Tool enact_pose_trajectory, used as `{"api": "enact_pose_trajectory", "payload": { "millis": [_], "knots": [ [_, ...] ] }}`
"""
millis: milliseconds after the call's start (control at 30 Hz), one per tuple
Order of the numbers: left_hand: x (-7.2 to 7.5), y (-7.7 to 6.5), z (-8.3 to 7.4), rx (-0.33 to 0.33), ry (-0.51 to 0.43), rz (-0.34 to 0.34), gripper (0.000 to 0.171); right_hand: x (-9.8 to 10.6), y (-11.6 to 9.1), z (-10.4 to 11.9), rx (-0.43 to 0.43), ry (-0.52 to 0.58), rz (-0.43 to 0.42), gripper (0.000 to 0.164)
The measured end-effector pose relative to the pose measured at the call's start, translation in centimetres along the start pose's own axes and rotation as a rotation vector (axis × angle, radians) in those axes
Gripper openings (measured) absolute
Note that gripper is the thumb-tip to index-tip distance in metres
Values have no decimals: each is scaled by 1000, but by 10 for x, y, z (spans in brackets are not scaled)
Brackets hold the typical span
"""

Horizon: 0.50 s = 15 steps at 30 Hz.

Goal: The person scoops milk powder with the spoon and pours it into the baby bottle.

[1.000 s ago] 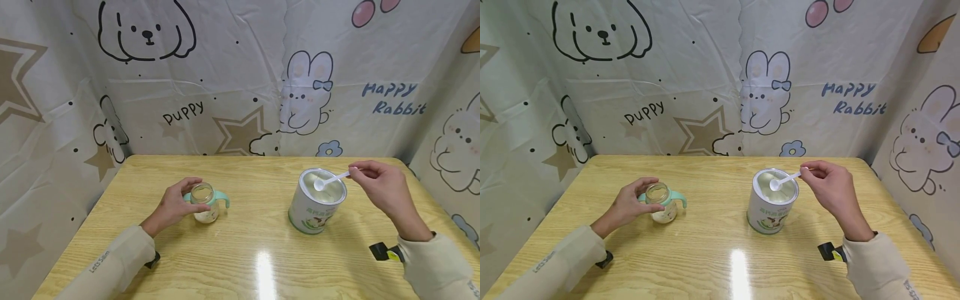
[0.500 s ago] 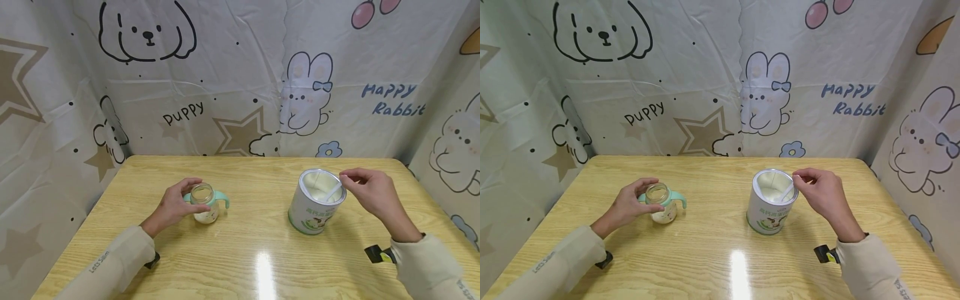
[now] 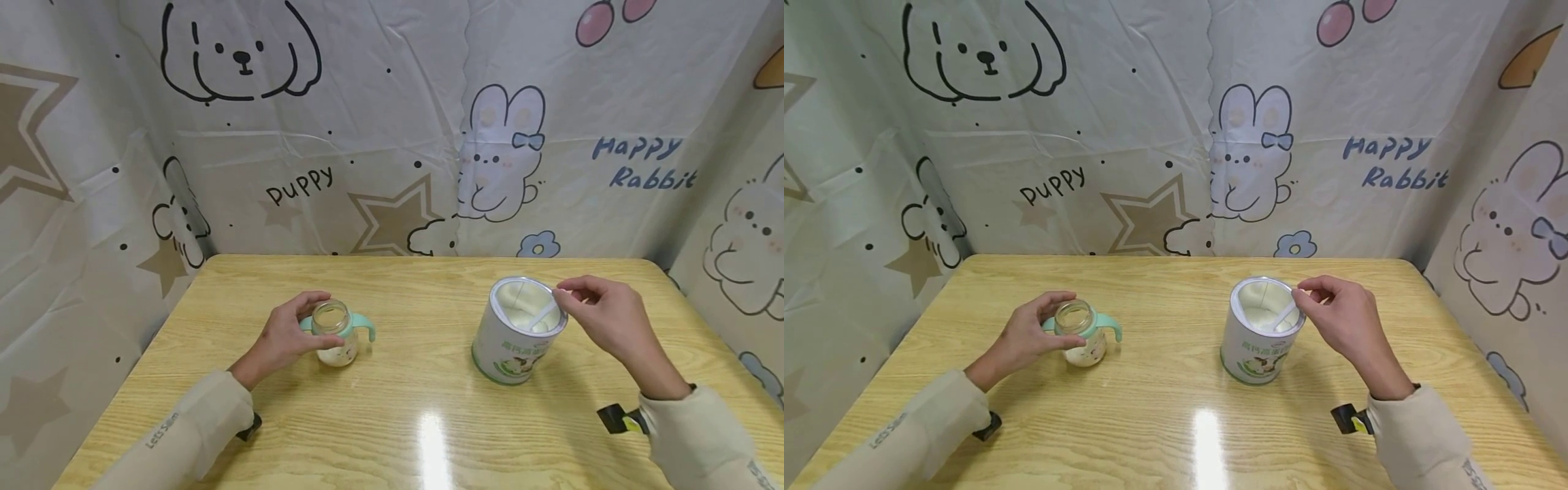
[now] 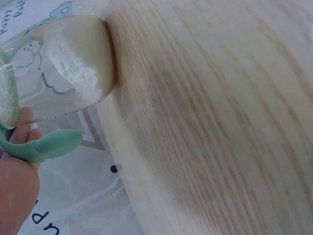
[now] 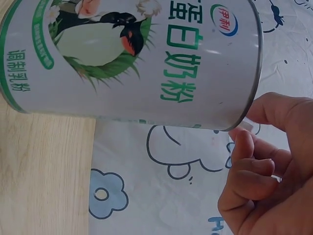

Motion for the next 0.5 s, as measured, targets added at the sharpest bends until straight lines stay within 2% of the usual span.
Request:
{"api": "enact_pose_trajectory", "payload": {
  "millis": [267,500],
  "knots": [
    [1,1,-5,-43,30,12,73,7,-4,-5,-6,-24,-8,41],
    [7,-4,-9,-44,92,67,93,15,-10,-18,31,-92,73,48]
  ]
}}
Point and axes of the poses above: each hand's wrist, its own y-axis towards the middle knuckle, its own x-axis out of the back of the hand, z = x × y, the point moved 2 cm from there along y, towards the middle knuckle, and after that the axes turned 4 degrees about y, right-handed, at the moved point
